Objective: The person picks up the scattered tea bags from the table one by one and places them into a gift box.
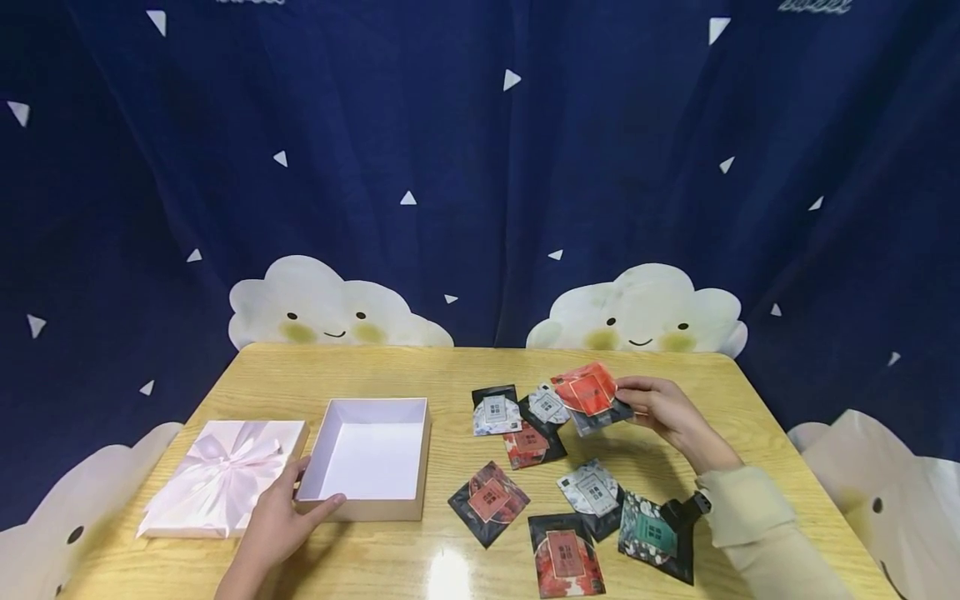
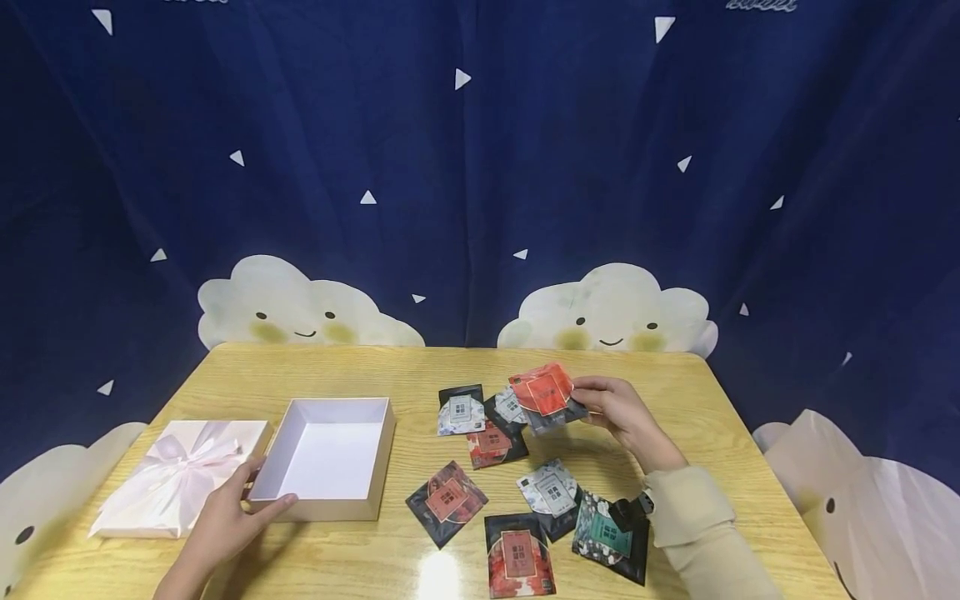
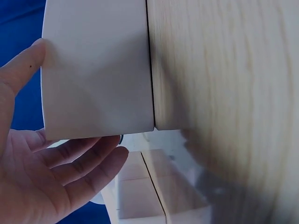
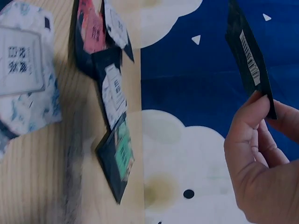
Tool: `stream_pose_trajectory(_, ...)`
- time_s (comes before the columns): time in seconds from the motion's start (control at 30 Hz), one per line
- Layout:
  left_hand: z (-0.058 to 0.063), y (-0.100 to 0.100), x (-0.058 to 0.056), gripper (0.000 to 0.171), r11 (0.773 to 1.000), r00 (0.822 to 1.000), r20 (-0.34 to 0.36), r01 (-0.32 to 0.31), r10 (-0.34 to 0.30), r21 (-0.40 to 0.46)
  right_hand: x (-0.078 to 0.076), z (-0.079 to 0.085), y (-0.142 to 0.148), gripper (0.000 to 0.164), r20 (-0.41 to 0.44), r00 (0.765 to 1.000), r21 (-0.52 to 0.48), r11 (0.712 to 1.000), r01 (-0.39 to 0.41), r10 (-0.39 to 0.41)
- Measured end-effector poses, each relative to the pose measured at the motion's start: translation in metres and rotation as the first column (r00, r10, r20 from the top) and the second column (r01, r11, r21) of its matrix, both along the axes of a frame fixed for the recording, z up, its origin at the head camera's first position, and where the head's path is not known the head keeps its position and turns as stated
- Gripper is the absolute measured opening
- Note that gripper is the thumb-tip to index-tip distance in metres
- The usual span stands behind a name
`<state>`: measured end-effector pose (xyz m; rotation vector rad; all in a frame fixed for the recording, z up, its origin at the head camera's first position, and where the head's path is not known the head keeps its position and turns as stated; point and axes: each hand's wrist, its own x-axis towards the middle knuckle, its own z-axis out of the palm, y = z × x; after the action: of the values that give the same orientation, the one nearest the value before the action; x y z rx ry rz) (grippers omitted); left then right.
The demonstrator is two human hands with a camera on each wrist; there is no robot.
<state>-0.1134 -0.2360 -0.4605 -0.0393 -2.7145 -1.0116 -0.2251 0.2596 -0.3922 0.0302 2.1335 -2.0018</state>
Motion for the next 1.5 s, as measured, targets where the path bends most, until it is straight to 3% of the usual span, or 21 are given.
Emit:
stream_pose_trajectory(0.2, 0.001, 0.001, 0.001, 0.074, 1.000, 1.000, 0.030, -0.001, 0.001, -0.008, -0.003, 0.008, -0.010, 0.022, 0.008, 1.000, -0.026, 0.999, -0.024, 0.025)
stream_pose_trajectory(0.4, 0.000, 0.000, 0.003, 0.077, 1.000, 0.999, 0.044, -0.006, 0.007, -0.024, -0.006, 0.014, -0.022, 0.030, 0.005, 0.999, -0.018, 0.999, -0.047, 0.047)
stream_pose_trajectory(0.5, 0.001, 0.000, 0.004, 0.077, 1.000, 0.999, 0.048, -0.008, 0.009, -0.027, -0.007, 0.015, -0.031, 0.027, 0.002, 0.999, -0.006, 0.999, -0.049, 0.049)
stream_pose_trajectory(0.67, 0.000, -0.001, 0.004, 0.078, 1.000, 0.999, 0.047, -0.006, 0.008, -0.029, -0.011, 0.016, -0.046, 0.021, -0.010, 0.997, -0.005, 0.997, -0.071, 0.071)
stream_pose_trajectory(1.03, -0.001, 0.000, 0.002, 0.078, 1.000, 0.999, 0.047, -0.002, 0.003, -0.016, -0.018, 0.018, -0.072, 0.032, -0.031, 0.990, 0.018, 0.990, -0.139, 0.139)
stream_pose_trajectory(1.27, 0.001, 0.000, 0.001, 0.076, 1.000, 1.000, 0.005, -0.001, 0.002, -0.009, -0.021, 0.017, -0.092, 0.031, -0.047, 0.986, -0.014, 0.987, -0.163, 0.162)
stream_pose_trajectory(1.5, 0.001, 0.000, 0.001, 0.077, 1.000, 1.000, 0.023, 0.001, -0.001, -0.003, -0.022, 0.014, -0.110, 0.031, -0.048, 0.979, -0.049, 0.978, -0.201, 0.199)
